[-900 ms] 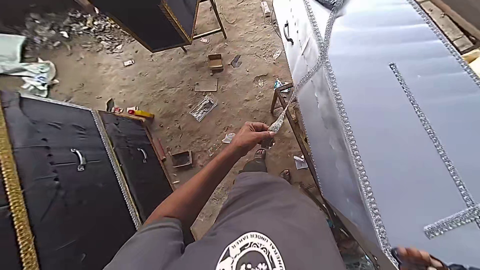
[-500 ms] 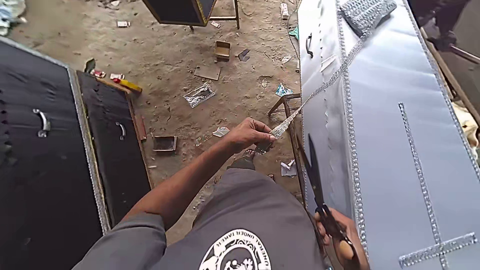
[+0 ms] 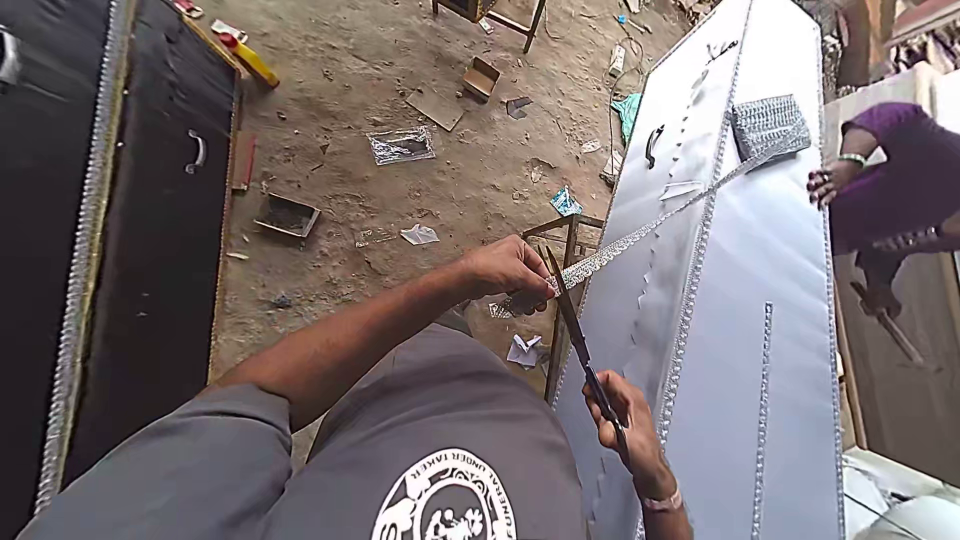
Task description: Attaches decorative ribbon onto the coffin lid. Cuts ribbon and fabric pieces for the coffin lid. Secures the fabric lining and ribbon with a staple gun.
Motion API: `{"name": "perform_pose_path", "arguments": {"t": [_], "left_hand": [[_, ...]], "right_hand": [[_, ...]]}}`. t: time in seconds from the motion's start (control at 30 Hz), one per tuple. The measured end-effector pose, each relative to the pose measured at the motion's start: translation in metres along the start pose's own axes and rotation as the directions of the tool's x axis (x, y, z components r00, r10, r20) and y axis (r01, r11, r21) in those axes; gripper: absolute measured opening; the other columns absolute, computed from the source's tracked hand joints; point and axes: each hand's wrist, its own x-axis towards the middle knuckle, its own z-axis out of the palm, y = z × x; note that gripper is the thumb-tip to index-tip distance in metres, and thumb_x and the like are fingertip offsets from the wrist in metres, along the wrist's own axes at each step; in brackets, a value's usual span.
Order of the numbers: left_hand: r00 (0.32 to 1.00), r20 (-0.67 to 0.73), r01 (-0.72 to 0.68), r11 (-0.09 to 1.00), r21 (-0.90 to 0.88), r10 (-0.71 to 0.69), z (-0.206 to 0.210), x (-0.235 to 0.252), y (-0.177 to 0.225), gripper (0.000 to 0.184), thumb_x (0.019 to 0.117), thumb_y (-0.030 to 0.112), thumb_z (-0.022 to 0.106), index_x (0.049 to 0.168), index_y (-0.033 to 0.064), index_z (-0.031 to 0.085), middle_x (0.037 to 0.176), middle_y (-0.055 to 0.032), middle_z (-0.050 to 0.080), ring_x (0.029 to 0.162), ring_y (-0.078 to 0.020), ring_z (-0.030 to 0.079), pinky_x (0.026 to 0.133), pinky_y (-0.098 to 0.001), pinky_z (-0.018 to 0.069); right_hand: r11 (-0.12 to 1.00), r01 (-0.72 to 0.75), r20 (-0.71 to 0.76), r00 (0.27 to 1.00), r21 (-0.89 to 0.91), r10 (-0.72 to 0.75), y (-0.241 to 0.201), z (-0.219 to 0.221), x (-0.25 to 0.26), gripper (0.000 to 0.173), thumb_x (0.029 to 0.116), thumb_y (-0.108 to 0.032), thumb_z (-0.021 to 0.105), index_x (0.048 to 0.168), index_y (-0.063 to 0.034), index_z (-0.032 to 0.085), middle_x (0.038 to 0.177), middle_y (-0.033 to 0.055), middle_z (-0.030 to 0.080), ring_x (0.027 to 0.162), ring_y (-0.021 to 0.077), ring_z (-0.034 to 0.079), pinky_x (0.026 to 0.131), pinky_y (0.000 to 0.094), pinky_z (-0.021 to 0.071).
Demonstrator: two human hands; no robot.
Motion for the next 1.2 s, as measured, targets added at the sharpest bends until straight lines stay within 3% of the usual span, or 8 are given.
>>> {"name": "perform_pose_path", "arguments": {"t": [0.2,0.4,0.53,0.63,0.77,0.9,1.07,1.2], "left_hand": [[0.999,-0.034,-0.006,1.0,-0.007,0.006,-0.003,-0.009,0.004,0.015,0.0943,0.0,0.067,0.08,-0.0003,0.071,0.073,-0.0067,0.074,0.065,-0.0133,0.073,0.065,-0.0264,0.0615],[0.992,-0.127,0.032,0.999,0.038,-0.027,-0.009,-0.01,0.002,0.011,0.0933,0.001,0.068,0.083,-0.0021,0.071,0.073,-0.0079,0.073,0.064,-0.0137,0.071,0.064,-0.0271,0.0606],[0.987,-0.153,0.061,0.995,0.075,-0.049,-0.01,-0.013,0.003,0.016,0.0954,0.001,0.067,0.08,-0.0006,0.068,0.073,-0.0073,0.072,0.065,-0.0134,0.071,0.064,-0.0257,0.0599],[0.988,-0.145,0.058,0.993,0.106,-0.042,-0.006,-0.017,0.007,0.017,0.0955,0.002,0.067,0.079,-0.0016,0.069,0.073,-0.0088,0.073,0.064,-0.0137,0.071,0.063,-0.0255,0.0593],[0.995,-0.085,-0.045,0.996,0.072,0.051,-0.001,-0.023,0.015,0.017,0.0954,0.0,0.066,0.079,-0.0023,0.07,0.073,-0.0095,0.073,0.065,-0.0147,0.072,0.066,-0.027,0.061],[0.971,0.009,-0.24,0.971,0.021,0.24,0.01,-0.029,0.03,0.016,0.0943,-0.002,0.062,0.08,-0.0007,0.07,0.073,-0.0082,0.073,0.065,-0.0136,0.071,0.065,-0.0274,0.0617],[0.87,0.25,-0.445,0.895,0.027,0.425,0.017,-0.029,0.063,0.012,0.0944,0.004,0.064,0.087,0.0032,0.074,0.078,-0.0079,0.076,0.071,-0.016,0.074,0.069,-0.0326,0.0645],[0.708,0.467,-0.614,0.789,0.037,0.529,0.028,-0.029,0.087,0.008,0.0967,0.008,0.066,0.095,0.0042,0.072,0.083,-0.0076,0.075,0.075,-0.0173,0.074,0.071,-0.0339,0.0642]], "right_hand": [[0.991,0.054,0.02,0.998,-0.122,-0.052,-0.007,-0.011,0.015,0.072,0.0743,-0.074,0.075,0.097,-0.0065,0.067,0.066,-0.007,0.058,0.054,0.0001,0.05,0.048,0.019,0.0427],[0.982,0.036,0.005,0.999,-0.187,-0.036,-0.008,-0.006,0.019,0.034,0.0809,-0.037,0.084,0.089,-0.0082,0.068,0.061,-0.0071,0.057,0.048,0.0004,0.049,0.044,0.0196,0.0417],[0.968,-0.017,-0.02,1.0,-0.251,0.012,0.001,-0.008,0.01,0.025,0.0826,-0.031,0.082,0.082,-0.01,0.067,0.058,-0.0069,0.057,0.044,0.0015,0.049,0.041,0.0207,0.0422],[0.978,-0.069,-0.047,0.997,-0.197,0.061,0.008,-0.012,-0.008,0.03,0.0818,-0.036,0.083,0.084,-0.0092,0.069,0.059,-0.0057,0.059,0.043,0.0023,0.049,0.041,0.021,0.0426],[0.994,-0.089,-0.066,0.994,-0.061,0.085,0.023,-0.005,-0.045,0.066,0.0735,-0.072,0.076,0.09,-0.0092,0.069,0.064,-0.0046,0.061,0.049,0.004,0.053,0.044,0.0231,0.0451],[0.995,-0.1,-0.046,0.994,-0.007,0.1,0.032,0.012,-0.077,0.071,0.073,-0.078,0.073,0.093,-0.0102,0.067,0.067,-0.0064,0.059,0.054,0.0016,0.051,0.049,0.0212,0.0435],[0.983,-0.18,-0.137,0.975,-0.04,0.173,0.043,0.02,-0.094,0.078,0.0657,-0.084,0.072,0.092,-0.0111,0.066,0.066,-0.007,0.058,0.053,0.0025,0.052,0.049,0.0231,0.0449],[0.95,-0.27,-0.193,0.952,-0.157,0.238,0.049,0.02,-0.104,0.084,0.0614,-0.088,0.07,0.094,-0.0105,0.067,0.067,-0.0073,0.057,0.056,0.0036,0.052,0.052,0.0268,0.0466]]}}
